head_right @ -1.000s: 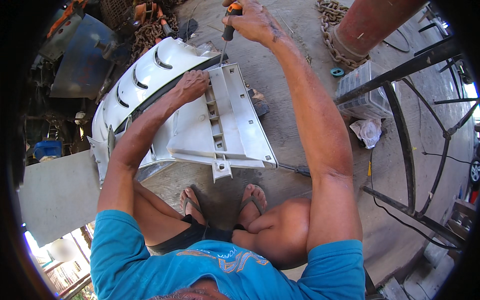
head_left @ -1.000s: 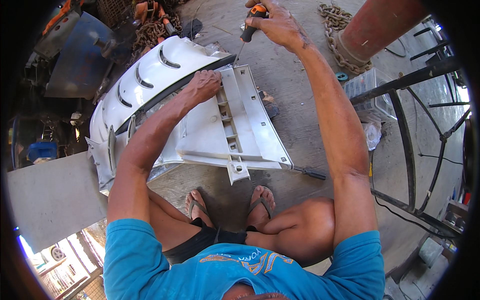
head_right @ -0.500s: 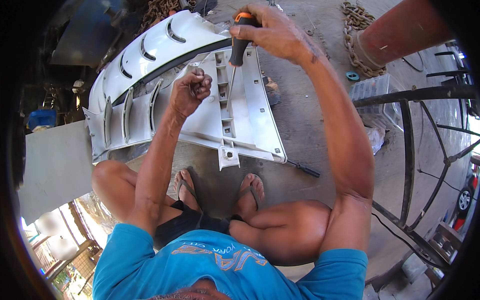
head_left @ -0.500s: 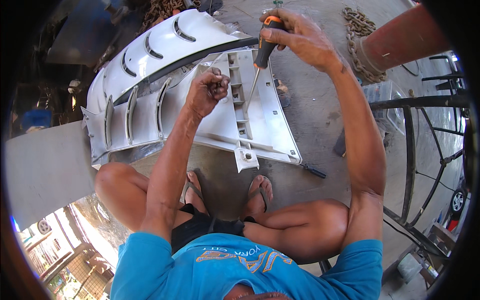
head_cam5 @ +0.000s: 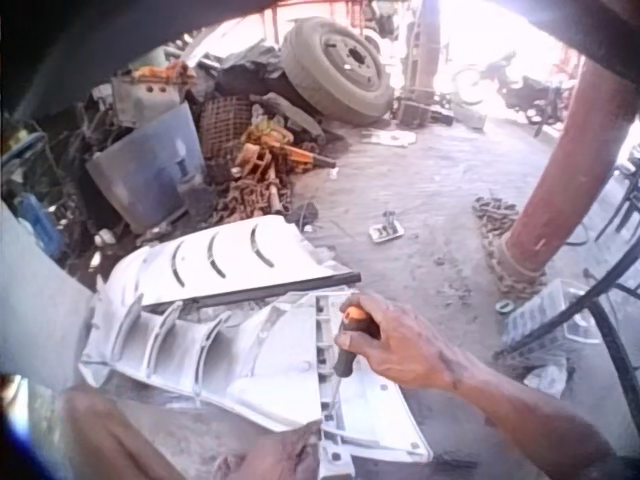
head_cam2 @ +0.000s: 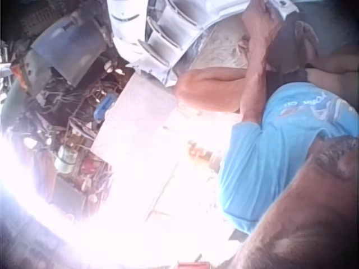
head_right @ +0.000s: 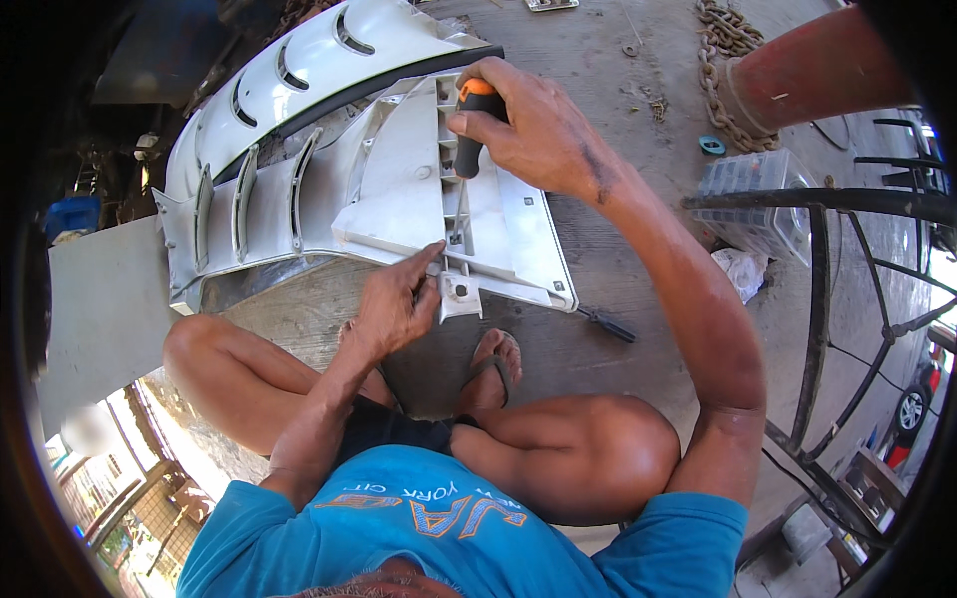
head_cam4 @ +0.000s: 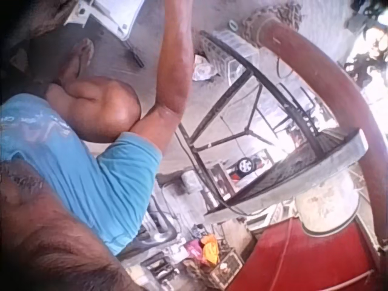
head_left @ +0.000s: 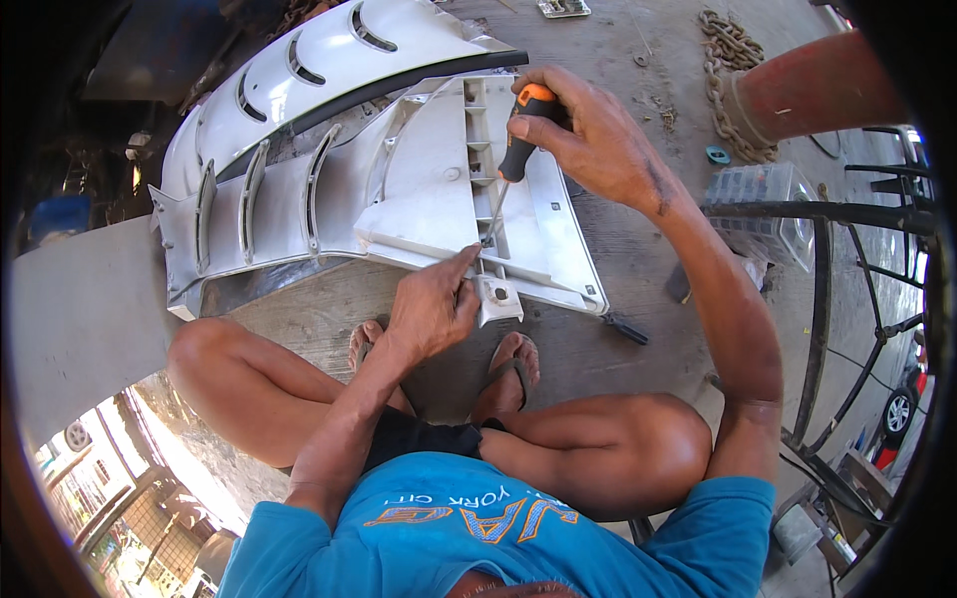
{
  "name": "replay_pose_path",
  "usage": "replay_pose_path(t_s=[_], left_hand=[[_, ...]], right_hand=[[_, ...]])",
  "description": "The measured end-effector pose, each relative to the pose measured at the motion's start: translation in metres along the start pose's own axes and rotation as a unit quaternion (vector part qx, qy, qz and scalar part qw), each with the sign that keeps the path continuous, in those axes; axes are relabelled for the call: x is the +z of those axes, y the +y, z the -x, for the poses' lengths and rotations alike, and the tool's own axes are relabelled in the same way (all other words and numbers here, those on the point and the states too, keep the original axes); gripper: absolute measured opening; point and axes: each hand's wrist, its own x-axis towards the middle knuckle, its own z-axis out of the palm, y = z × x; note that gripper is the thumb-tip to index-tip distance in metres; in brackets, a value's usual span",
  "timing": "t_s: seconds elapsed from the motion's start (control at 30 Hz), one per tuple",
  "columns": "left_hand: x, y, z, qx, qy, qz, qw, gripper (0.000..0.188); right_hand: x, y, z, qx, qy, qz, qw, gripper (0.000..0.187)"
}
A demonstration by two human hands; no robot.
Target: The person sits on the floor and uses a screwdriver to fasten screws into a white plastic automotive part, likely a bumper cover. They repeatedly position the part, insert screws, and tighten them while adjusting the part's orientation.
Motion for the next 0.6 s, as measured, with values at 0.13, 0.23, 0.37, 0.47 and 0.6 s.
replay_pose_path(t_s=[0.13,0.23,0.37,0.47,0.6], left_hand=[[0.014,-0.018,0.007,0.079,-0.020,-0.076,0.994,0.073],[0.011,-0.018,0.018,0.038,-0.068,-0.141,0.987,0.086],[0.032,-0.037,0.026,0.076,-0.021,-0.234,0.969,0.098],[0.037,-0.046,0.030,0.115,0.067,-0.300,0.945,0.079],[0.033,-0.052,0.021,0.130,0.097,-0.341,0.926,0.078]], right_hand=[[-0.002,0.012,0.012,-0.019,0.038,0.010,0.999,0.042],[0.014,0.015,0.010,0.014,0.031,-0.031,0.999,0.044],[0.017,0.019,0.019,0.030,0.070,-0.017,0.997,0.046],[0.011,0.014,0.027,0.047,0.071,-0.009,0.996,0.046],[0.003,0.003,0.043,0.024,0.072,-0.016,0.997,0.046]])
